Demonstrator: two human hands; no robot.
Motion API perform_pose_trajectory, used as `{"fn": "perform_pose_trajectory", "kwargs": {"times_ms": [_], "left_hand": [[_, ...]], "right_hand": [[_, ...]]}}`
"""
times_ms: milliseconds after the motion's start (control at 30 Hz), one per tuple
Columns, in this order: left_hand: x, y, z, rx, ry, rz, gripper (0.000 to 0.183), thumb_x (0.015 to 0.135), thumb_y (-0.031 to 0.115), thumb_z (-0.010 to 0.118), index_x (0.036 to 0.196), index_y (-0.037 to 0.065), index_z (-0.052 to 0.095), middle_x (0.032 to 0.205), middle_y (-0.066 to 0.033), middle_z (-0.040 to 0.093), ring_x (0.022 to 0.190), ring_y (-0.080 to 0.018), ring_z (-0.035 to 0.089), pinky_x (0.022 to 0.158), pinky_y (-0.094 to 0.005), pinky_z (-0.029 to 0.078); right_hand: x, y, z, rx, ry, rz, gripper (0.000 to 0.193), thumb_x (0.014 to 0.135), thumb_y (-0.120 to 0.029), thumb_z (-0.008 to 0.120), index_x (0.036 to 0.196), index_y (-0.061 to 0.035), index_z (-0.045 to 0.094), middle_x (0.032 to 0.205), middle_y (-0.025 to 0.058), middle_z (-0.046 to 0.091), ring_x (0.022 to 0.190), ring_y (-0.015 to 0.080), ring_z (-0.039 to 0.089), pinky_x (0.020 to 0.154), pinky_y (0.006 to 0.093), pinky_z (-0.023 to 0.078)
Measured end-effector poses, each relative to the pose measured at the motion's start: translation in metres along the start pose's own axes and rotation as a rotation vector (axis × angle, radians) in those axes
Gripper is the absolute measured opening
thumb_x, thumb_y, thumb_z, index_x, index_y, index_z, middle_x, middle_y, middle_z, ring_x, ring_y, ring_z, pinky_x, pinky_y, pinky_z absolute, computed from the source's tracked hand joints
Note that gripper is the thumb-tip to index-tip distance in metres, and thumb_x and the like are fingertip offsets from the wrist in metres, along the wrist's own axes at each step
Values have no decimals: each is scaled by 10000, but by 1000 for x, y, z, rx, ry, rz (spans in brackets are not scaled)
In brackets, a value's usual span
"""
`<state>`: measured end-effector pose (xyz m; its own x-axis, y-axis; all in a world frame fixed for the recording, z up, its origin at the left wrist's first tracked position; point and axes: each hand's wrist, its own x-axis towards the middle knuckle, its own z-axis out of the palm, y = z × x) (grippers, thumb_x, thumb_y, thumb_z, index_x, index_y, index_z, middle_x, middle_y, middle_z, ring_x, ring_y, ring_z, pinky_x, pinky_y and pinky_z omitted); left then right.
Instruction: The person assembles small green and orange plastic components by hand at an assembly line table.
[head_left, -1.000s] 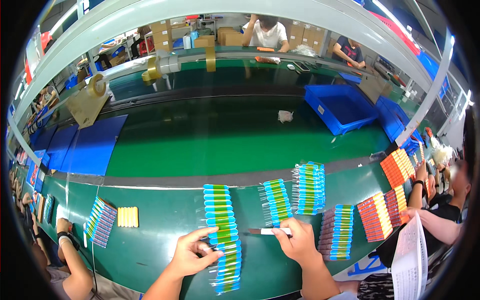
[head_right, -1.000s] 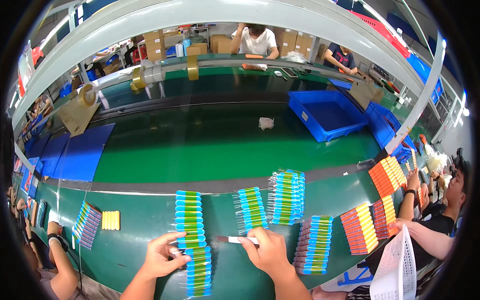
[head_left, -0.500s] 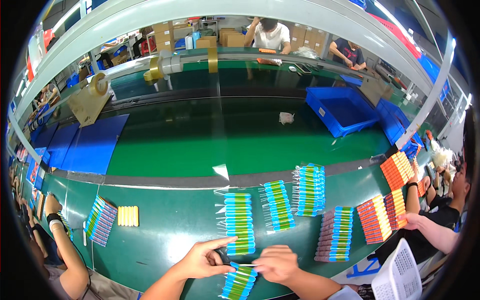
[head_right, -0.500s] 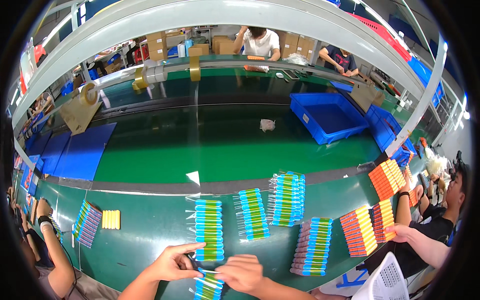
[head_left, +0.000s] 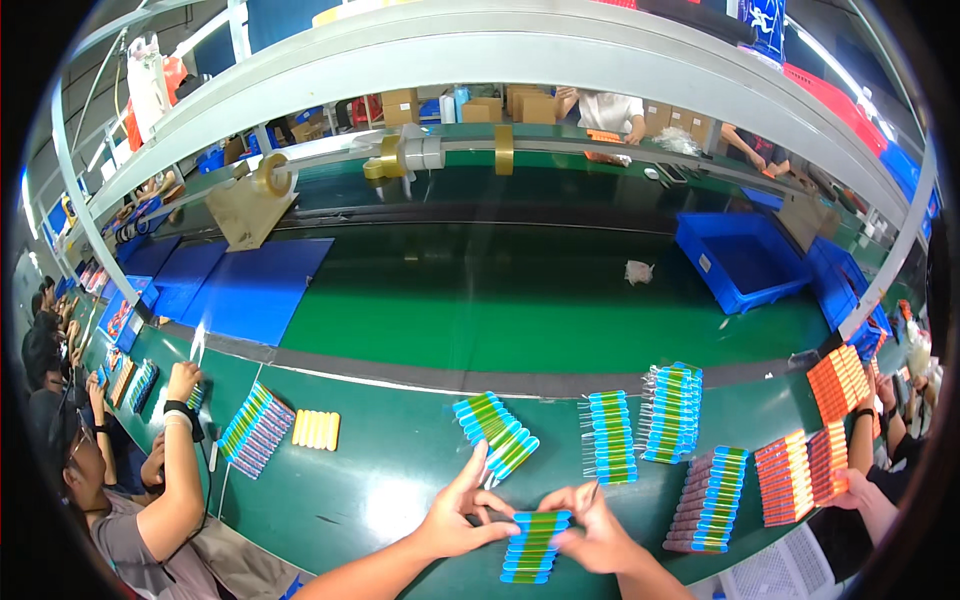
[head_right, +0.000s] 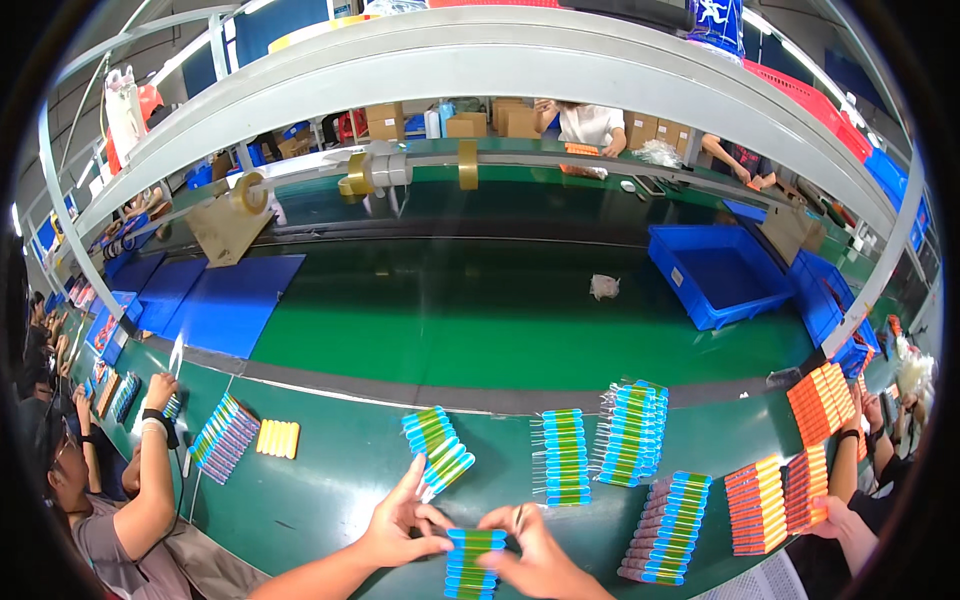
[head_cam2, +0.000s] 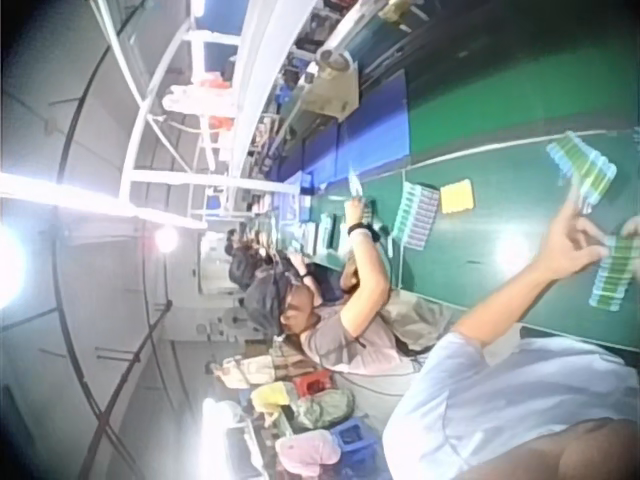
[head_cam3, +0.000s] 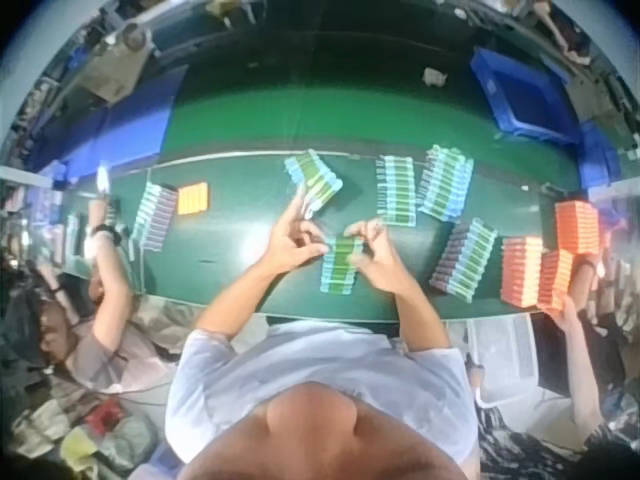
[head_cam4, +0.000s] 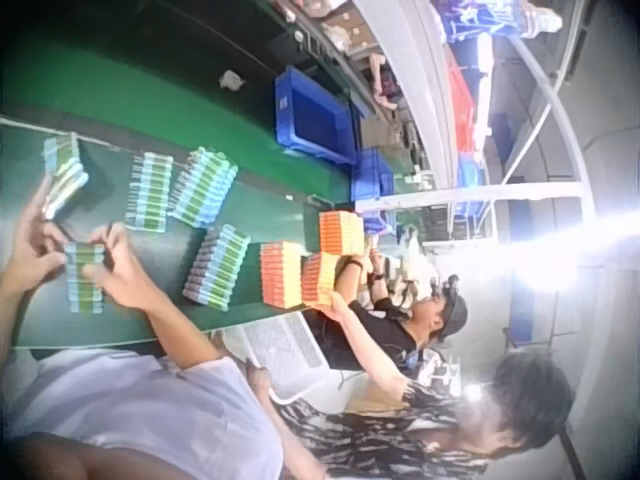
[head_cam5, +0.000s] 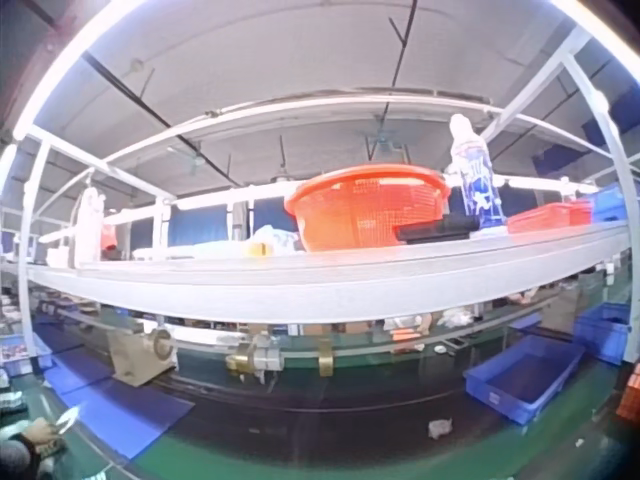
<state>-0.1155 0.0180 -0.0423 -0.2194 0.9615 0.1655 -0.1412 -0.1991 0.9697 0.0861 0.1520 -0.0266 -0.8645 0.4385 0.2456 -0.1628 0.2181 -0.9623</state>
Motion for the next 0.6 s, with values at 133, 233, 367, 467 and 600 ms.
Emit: {"fn": "perform_pose_trajectory", "kwargs": {"times_ms": [133,233,367,467,600], "left_hand": [[3,1,-4,1,-102,184,1425,625,340,973,1611,90,-25,1593,-193,314,1119,-267,675,642,-261,537],[8,3,-11,-67,-98,126,1546,474,619,930,1617,83,37,1521,-159,439,1188,-292,638,717,-304,541],[18,34,-32,1140,277,209,376,690,242,851,1029,104,766,708,-66,614,691,-282,567,665,-408,436],[15,27,-40,1344,534,118,137,677,214,865,751,139,779,703,-25,515,736,-241,516,717,-390,369],[17,33,-29,1364,495,148,204,673,162,862,852,139,766,830,-38,526,828,-249,503,757,-387,357]], "right_hand": [[-17,-4,-1,280,166,86,671,724,45,837,1046,-145,280,936,152,660,823,207,672,702,301,536],[-15,-3,-27,723,532,-58,628,726,145,770,1022,-169,314,1156,170,571,1018,247,650,815,394,591],[8,-25,-40,677,747,-95,606,733,193,725,1001,-172,321,1114,124,566,1013,243,653,861,397,584],[8,-16,-47,572,826,2,586,758,212,700,1003,-170,330,1034,96,546,1023,218,636,862,351,573],[10,-12,-44,571,895,-95,572,766,202,709,984,-170,333,951,35,508,945,160,632,824,314,562]]}}
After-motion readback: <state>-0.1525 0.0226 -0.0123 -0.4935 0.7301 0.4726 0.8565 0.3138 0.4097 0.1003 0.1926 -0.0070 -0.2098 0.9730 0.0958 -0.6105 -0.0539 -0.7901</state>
